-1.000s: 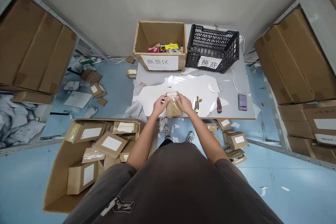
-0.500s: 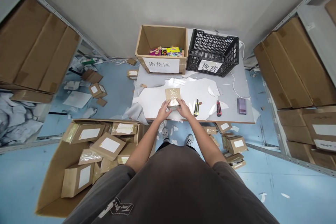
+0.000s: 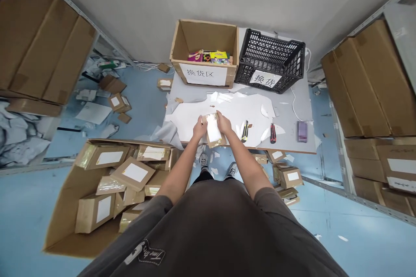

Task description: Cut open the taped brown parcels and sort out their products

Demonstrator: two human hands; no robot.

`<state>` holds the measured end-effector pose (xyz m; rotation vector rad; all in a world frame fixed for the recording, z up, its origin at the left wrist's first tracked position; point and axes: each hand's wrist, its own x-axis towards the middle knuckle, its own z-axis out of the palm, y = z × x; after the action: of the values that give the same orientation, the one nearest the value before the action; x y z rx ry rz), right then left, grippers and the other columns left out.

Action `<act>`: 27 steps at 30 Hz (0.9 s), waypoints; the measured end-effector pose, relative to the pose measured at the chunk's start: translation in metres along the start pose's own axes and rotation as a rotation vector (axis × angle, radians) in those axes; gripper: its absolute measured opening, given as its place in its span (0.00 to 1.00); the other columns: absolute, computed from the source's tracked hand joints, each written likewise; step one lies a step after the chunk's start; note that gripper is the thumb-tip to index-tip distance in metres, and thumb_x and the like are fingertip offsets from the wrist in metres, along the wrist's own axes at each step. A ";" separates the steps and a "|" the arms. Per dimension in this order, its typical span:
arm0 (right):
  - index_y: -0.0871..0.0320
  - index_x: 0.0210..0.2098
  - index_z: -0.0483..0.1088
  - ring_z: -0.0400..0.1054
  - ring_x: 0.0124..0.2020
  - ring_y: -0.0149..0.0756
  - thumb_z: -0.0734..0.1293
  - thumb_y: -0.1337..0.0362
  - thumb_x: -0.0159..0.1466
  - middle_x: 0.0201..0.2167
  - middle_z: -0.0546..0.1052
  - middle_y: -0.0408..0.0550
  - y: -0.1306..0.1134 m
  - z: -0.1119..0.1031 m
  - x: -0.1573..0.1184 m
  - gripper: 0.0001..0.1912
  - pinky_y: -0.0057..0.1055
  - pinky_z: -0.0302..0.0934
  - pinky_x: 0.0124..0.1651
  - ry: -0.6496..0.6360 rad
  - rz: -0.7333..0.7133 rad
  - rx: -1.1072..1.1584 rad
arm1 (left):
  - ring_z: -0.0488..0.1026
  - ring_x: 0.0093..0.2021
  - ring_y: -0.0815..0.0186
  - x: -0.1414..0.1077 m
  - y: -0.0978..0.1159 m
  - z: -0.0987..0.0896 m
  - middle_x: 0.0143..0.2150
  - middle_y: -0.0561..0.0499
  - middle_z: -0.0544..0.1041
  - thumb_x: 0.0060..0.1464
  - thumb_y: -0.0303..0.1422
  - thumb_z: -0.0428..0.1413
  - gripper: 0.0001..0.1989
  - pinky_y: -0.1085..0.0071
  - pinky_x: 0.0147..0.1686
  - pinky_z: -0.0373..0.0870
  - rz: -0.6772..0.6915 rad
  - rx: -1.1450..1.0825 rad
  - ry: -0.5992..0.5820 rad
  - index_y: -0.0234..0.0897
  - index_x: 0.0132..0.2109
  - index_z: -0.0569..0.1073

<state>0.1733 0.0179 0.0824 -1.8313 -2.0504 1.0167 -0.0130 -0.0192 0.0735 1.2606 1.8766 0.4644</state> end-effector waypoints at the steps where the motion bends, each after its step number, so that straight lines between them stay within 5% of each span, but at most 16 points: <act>1: 0.55 0.79 0.58 0.75 0.61 0.52 0.60 0.64 0.74 0.66 0.78 0.55 -0.001 0.008 0.005 0.35 0.46 0.67 0.67 -0.018 0.015 0.017 | 0.78 0.63 0.47 0.005 -0.005 0.002 0.64 0.36 0.81 0.72 0.40 0.53 0.36 0.54 0.64 0.72 -0.042 -0.020 -0.035 0.35 0.81 0.56; 4: 0.57 0.79 0.59 0.73 0.64 0.49 0.60 0.65 0.72 0.71 0.73 0.56 0.009 0.023 0.004 0.36 0.46 0.66 0.70 0.000 -0.012 0.083 | 0.76 0.67 0.49 0.004 -0.024 0.001 0.70 0.35 0.75 0.70 0.40 0.54 0.40 0.55 0.67 0.71 0.001 -0.051 -0.063 0.33 0.82 0.52; 8: 0.56 0.76 0.63 0.65 0.72 0.50 0.60 0.61 0.73 0.73 0.70 0.59 0.051 0.010 -0.027 0.33 0.52 0.61 0.74 0.173 -0.078 0.107 | 0.61 0.78 0.43 -0.013 -0.041 -0.016 0.79 0.37 0.64 0.63 0.46 0.64 0.42 0.50 0.74 0.64 0.260 0.131 -0.025 0.41 0.79 0.63; 13: 0.57 0.71 0.68 0.60 0.75 0.52 0.62 0.60 0.71 0.71 0.71 0.62 0.124 -0.029 -0.068 0.31 0.57 0.54 0.78 0.302 0.053 0.018 | 0.42 0.84 0.35 -0.010 -0.028 -0.026 0.85 0.40 0.47 0.45 0.47 0.77 0.58 0.43 0.77 0.58 0.480 0.491 -0.350 0.46 0.79 0.62; 17: 0.58 0.70 0.68 0.62 0.74 0.52 0.62 0.62 0.69 0.67 0.74 0.62 0.174 -0.041 -0.083 0.30 0.56 0.56 0.77 0.310 0.148 0.014 | 0.38 0.84 0.38 0.005 -0.016 -0.019 0.86 0.41 0.42 0.48 0.51 0.75 0.62 0.39 0.76 0.55 0.437 0.651 -0.385 0.48 0.82 0.54; 20: 0.59 0.64 0.72 0.67 0.69 0.52 0.62 0.63 0.70 0.63 0.77 0.61 0.201 -0.030 -0.074 0.25 0.50 0.60 0.74 0.305 0.217 0.038 | 0.38 0.85 0.41 0.011 -0.012 -0.014 0.86 0.41 0.42 0.49 0.59 0.72 0.66 0.43 0.75 0.60 0.379 0.686 -0.355 0.47 0.84 0.47; 27: 0.65 0.62 0.69 0.76 0.50 0.51 0.69 0.62 0.69 0.52 0.83 0.65 0.218 0.011 -0.028 0.24 0.42 0.69 0.54 0.174 0.527 0.043 | 0.34 0.84 0.35 0.007 -0.005 0.005 0.86 0.37 0.43 0.48 0.65 0.70 0.72 0.41 0.75 0.59 0.273 0.710 -0.232 0.41 0.84 0.42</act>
<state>0.3453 -0.0144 -0.0514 -2.4036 -1.4651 0.9557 -0.0129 -0.0159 0.0644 1.9508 1.7248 -0.2440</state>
